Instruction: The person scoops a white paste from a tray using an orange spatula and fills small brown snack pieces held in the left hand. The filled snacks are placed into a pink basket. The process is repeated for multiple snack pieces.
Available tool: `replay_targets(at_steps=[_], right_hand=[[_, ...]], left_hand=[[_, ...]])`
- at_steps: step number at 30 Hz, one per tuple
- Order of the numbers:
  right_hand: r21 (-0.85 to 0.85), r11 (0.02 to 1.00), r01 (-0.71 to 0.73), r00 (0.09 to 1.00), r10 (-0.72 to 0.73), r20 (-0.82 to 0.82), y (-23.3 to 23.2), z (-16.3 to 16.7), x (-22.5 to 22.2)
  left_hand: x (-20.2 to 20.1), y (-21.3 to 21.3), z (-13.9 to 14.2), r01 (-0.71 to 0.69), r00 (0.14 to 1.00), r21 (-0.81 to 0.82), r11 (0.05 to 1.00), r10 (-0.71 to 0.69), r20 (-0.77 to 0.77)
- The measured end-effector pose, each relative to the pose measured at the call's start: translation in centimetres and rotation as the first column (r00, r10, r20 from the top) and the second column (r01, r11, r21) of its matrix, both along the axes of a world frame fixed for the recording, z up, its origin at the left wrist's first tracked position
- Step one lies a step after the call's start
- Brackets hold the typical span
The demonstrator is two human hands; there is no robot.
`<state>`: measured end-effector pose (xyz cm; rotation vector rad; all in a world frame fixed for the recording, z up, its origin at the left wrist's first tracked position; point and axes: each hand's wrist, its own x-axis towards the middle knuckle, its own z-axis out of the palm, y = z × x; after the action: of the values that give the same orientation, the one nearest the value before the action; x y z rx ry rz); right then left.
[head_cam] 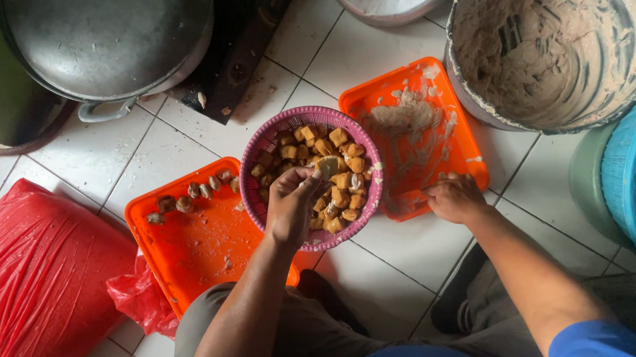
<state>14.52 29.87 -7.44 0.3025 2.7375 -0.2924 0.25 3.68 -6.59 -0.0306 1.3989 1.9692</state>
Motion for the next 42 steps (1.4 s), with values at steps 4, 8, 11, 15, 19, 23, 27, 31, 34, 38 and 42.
replay_targets(at_steps=[4,8,11,15,19,23,27,31,34,38,42], right_hand=[[-0.161,0.980,0.119,0.989,-0.103,0.106,1.1,0.7,1.0],[-0.491,0.817,0.302,0.948,-0.310,0.068,3.4,2.3,3.1],[-0.637,0.671,0.380,0.878,-0.478,0.021,5.2,4.3,4.1],[-0.707,0.646,0.287,0.817,-0.551,-0.171,6.4,7.2,5.8],[-0.730,0.626,0.273,0.736,-0.624,-0.261,3.6,8.7,7.2],[-0.684,0.682,0.259,0.677,-0.633,-0.375,-0.2,9.0,8.5],[-0.435,0.857,0.276,0.633,-0.503,-0.588,-2.3,9.1,9.0],[-0.297,0.929,0.221,0.588,-0.370,-0.719,-3.4,9.7,9.2],[-0.198,0.960,0.198,0.575,-0.278,-0.770,-4.0,10.8,9.3],[-0.043,0.989,0.141,0.587,-0.119,-0.801,-4.4,12.6,9.6],[0.096,0.993,0.068,0.645,0.030,-0.764,-4.3,14.1,9.8]], left_hand=[[0.1,0.4,-0.3,0.001,1.000,-0.011,1.000,-0.001,-0.021],[0.9,1.5,-0.2,-0.050,0.993,0.055,0.997,0.044,0.106],[1.9,2.9,0.2,-0.100,0.980,0.208,0.973,0.060,0.190],[4.1,6.0,0.6,-0.154,0.959,0.300,0.941,0.069,0.274],[7.6,9.2,0.9,-0.223,0.946,0.389,0.894,0.102,0.309],[10.7,10.7,1.8,-0.286,0.930,0.343,0.895,0.174,0.323],[11.6,10.6,2.9,-0.346,0.906,0.370,0.862,0.204,0.371],[11.4,10.2,3.7,-0.386,0.877,0.429,0.817,0.181,0.445],[11.3,10.1,4.6,-0.383,0.870,0.462,0.800,0.144,0.472],[10.8,9.6,6.6,-0.357,0.865,0.471,0.807,0.094,0.494],[10.6,9.1,8.6,-0.327,0.862,0.489,0.808,0.043,0.505]])
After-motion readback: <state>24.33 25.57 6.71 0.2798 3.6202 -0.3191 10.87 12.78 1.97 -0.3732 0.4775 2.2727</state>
